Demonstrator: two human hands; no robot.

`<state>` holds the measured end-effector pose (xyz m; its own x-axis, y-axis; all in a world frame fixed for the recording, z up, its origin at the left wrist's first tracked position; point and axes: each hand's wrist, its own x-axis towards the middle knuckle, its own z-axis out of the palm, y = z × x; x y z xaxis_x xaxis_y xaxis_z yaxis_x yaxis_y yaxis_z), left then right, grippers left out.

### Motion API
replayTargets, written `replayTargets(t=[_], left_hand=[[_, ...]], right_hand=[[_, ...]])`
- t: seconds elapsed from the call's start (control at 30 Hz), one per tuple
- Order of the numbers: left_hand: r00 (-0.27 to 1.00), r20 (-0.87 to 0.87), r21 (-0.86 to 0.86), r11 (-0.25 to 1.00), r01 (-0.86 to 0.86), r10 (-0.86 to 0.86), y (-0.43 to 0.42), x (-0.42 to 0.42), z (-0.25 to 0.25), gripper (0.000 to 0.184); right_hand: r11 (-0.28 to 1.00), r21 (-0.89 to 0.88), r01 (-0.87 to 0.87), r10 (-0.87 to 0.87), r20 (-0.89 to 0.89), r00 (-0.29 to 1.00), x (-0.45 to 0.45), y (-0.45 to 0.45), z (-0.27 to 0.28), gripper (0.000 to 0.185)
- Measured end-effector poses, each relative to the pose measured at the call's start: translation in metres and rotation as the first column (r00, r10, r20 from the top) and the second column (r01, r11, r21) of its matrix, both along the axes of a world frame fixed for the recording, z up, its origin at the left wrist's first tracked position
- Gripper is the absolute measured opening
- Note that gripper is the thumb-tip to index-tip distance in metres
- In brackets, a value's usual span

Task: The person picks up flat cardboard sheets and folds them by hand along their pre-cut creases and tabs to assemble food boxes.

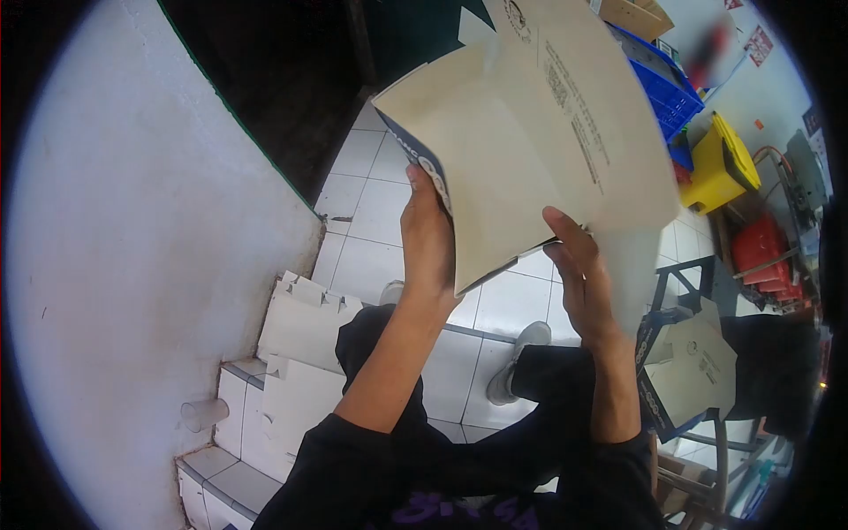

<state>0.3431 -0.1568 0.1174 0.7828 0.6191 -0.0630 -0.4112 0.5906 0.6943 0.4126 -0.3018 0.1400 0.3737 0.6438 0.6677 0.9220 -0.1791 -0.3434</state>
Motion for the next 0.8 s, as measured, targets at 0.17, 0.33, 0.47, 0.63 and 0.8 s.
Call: replayTargets(t=[0.17, 0.33, 0.47, 0.63, 0.8], left_hand=[[0.977, 0.171, -0.352, 0.934, -0.058, 0.125, -0.008, 0.004, -0.008, 0.041], [0.986, 0.165, -0.155, 0.988, 0.028, -0.002, -0.005, 0.004, -0.002, 0.040], [0.985, 0.170, -0.100, 0.995, 0.015, 0.002, -0.003, 0.003, -0.016, 0.045], [0.941, 0.131, 0.271, 0.902, -0.336, 0.311, -0.012, 0.013, -0.027, 0.049], [0.947, 0.157, 0.379, 0.868, -0.320, 0.280, -0.018, 0.010, -0.011, 0.064]], right_hand=[[0.967, 0.248, -0.060, 0.074, -0.047, 0.996, 0.008, 0.006, -0.013, 0.033], [0.969, 0.248, -0.012, 0.029, -0.065, 0.997, 0.006, 0.005, -0.017, 0.031], [0.966, 0.259, -0.004, 0.028, -0.089, 0.996, 0.001, 0.006, -0.019, 0.029], [0.804, 0.571, 0.168, 0.036, -0.330, 0.943, 0.006, 0.012, -0.027, 0.025], [0.744, 0.603, 0.287, 0.097, -0.523, 0.847, 0.008, 0.012, -0.028, 0.026]])
